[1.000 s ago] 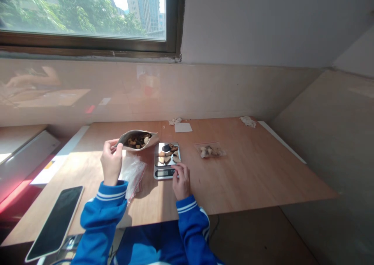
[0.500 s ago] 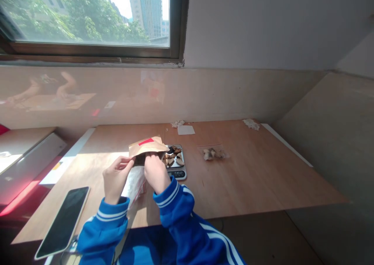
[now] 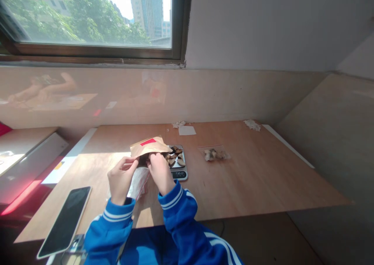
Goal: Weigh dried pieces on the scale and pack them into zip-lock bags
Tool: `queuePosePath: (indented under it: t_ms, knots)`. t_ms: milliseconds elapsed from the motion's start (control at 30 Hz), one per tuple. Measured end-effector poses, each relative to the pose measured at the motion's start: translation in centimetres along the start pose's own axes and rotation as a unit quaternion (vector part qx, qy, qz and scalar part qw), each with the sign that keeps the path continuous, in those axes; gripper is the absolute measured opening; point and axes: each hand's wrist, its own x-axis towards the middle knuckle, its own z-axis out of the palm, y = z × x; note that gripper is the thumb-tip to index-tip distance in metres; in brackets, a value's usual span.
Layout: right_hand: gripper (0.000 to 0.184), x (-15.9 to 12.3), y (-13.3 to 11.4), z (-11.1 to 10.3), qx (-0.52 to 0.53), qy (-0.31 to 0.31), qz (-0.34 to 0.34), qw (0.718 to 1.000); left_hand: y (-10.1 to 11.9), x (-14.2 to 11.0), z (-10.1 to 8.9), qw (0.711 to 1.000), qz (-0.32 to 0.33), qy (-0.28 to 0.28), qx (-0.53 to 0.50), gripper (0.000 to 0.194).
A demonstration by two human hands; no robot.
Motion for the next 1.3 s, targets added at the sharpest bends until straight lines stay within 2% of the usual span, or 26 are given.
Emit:
queuePosePath:
  t_ms: [67, 133, 267, 367, 467, 533, 600, 667, 767, 833, 900, 1000, 1167, 1300]
  knots:
    - [0.005, -1.1, -0.3, -1.5, 0.038, 0.008, -0.009, 0.999, 0.1, 0.4, 0.0, 1.000, -0.003, 0.010, -0.003, 0.014]
    - [0.002, -2.3, 0.0, -2.7, 0.117, 0.054, -0.003, 0.992, 0.3, 0.9, 0.0, 1.000, -0.007, 0.021, -0.007, 0.015]
    - [0.007, -4.0, 2.6, -3.8, 0.257, 0.160, 0.056, 0.951, 0.5, 1.7, -0.2, 0.999, -0.014, 0.036, -0.007, 0.018]
    - [0.012, -4.5, 4.7, -3.7, 0.357, 0.188, 0.126, 0.906, 0.6, 2.0, -0.3, 0.999, -0.024, 0.044, -0.002, 0.020]
    - [0.013, -4.5, 5.8, -3.1, 0.463, 0.213, 0.179, 0.841, 0.5, 2.0, -0.4, 0.998, -0.030, 0.051, -0.002, 0.021]
    - [0.014, -4.4, 6.2, -2.4, 0.487, 0.222, 0.201, 0.820, 0.4, 2.1, -0.4, 0.998, -0.030, 0.055, -0.002, 0.022]
    - [0.014, -4.3, 6.7, -1.8, 0.466, 0.203, 0.221, 0.832, 0.3, 2.1, -0.5, 0.998, -0.029, 0.057, -0.004, 0.022]
    - [0.012, -4.2, 7.2, -1.2, 0.389, 0.171, 0.219, 0.878, 0.2, 2.1, -0.5, 0.998, -0.027, 0.056, -0.008, 0.022]
    - [0.007, -4.1, 7.9, -1.0, 0.161, 0.115, 0.166, 0.966, 0.1, 2.0, -0.4, 0.998, -0.025, 0.050, -0.012, 0.022]
    - [0.009, -4.1, 8.3, -1.0, 0.008, 0.066, 0.136, 0.988, 0.1, 2.0, -0.4, 0.999, -0.025, 0.046, -0.015, 0.021]
    - [0.017, -4.1, 8.7, -1.1, -0.090, 0.023, 0.124, 0.988, 0.0, 1.9, -0.4, 0.999, -0.026, 0.041, -0.016, 0.021]
    - [0.024, -4.2, 9.5, -1.0, -0.161, -0.003, 0.109, 0.981, -0.1, 1.8, -0.5, 0.999, -0.027, 0.038, -0.015, 0.021]
    - [0.017, -4.0, 9.9, -1.1, -0.218, -0.030, 0.108, 0.969, 0.0, 1.7, -0.6, 0.999, -0.015, 0.041, -0.014, 0.021]
    - [0.016, -4.6, 8.6, -2.6, -0.224, -0.054, 0.086, 0.969, 0.0, 1.7, -0.6, 0.999, -0.015, 0.041, -0.010, 0.021]
